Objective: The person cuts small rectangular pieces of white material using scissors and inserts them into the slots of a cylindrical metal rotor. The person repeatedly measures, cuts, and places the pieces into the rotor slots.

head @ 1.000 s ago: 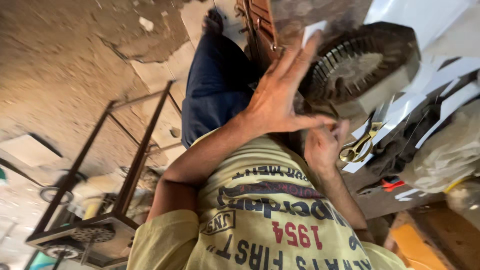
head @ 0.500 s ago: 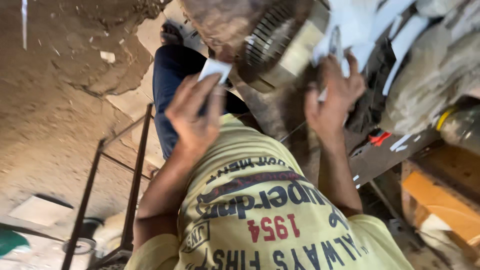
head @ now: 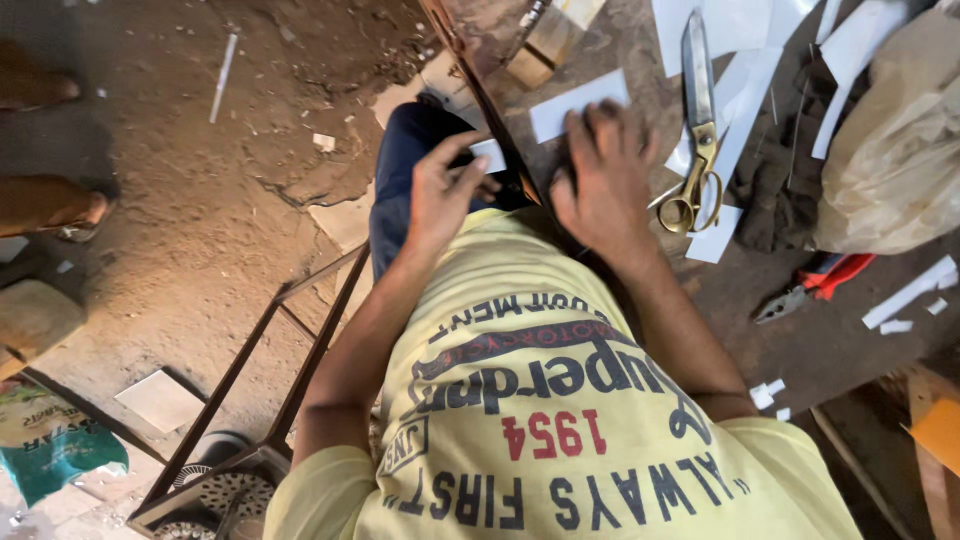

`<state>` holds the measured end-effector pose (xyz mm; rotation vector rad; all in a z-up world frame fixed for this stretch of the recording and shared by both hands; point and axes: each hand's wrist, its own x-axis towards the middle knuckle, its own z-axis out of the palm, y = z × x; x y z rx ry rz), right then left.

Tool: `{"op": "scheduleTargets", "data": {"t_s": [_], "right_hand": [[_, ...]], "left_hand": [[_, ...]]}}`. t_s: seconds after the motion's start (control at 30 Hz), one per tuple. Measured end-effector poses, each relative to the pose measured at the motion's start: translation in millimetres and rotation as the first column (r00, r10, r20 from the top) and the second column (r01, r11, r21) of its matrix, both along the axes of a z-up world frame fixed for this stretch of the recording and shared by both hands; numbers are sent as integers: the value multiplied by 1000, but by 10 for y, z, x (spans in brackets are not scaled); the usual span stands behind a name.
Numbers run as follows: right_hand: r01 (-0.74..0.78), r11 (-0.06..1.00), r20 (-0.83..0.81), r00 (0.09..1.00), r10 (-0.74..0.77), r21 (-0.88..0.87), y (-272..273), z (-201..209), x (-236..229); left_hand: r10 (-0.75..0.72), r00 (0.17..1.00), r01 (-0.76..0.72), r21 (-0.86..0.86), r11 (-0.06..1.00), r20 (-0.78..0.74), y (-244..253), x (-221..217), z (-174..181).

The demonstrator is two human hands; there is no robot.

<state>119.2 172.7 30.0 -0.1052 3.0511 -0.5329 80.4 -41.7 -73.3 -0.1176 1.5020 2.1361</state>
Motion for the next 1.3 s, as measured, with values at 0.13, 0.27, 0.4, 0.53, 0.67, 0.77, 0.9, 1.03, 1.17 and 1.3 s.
{"op": "scheduleTargets", "data": {"t_s": [0.13, 0.27, 0.4, 0.53, 0.67, 0.77, 0.9, 1.03, 1.17, 1.3], "right_hand": [[-67, 998, -71, 995, 66, -12, -293, -47, 108], [-51, 999, -69, 996, 51, -3, -369, -97, 166], [-52, 997, -74, 996, 48, -58, -278, -92, 185], [73, 931, -80, 991, -109, -357, 41, 75, 305], [298, 934, -55, 948, -314, -198, 586, 357, 644], [326, 945, 28, 945, -326, 4, 887, 391, 785], [357, 931, -12, 933, -359, -71, 998, 186, 840], [426, 875, -50, 893, -448, -231, 1185, 28, 897], [722, 438, 461, 685, -564, -536, 1281, -64, 1207], [581, -69, 572, 762, -304, -811, 1105, -188, 1714]], "left_hand": [[-4, 999, 4, 14, 1000, 33, 210, -17, -156], [78, 997, -78, -25, 997, 0, 340, -33, -243], [127, 992, -128, -72, 989, -29, 398, -96, -257], [160, 984, -167, -83, 982, -82, 382, -93, -173], [167, 983, -175, -107, 979, -79, 436, -35, -59], [114, 985, -129, -113, 985, -131, 547, -16, 23], [56, 981, -74, -88, 993, -187, 732, -44, 104], [13, 978, -41, -133, 990, -208, 904, -129, 139], [-28, 953, -46, -236, 971, -302, 1060, -220, 91], [10, 975, -49, -170, 984, -222, 1242, -282, 45]]}}
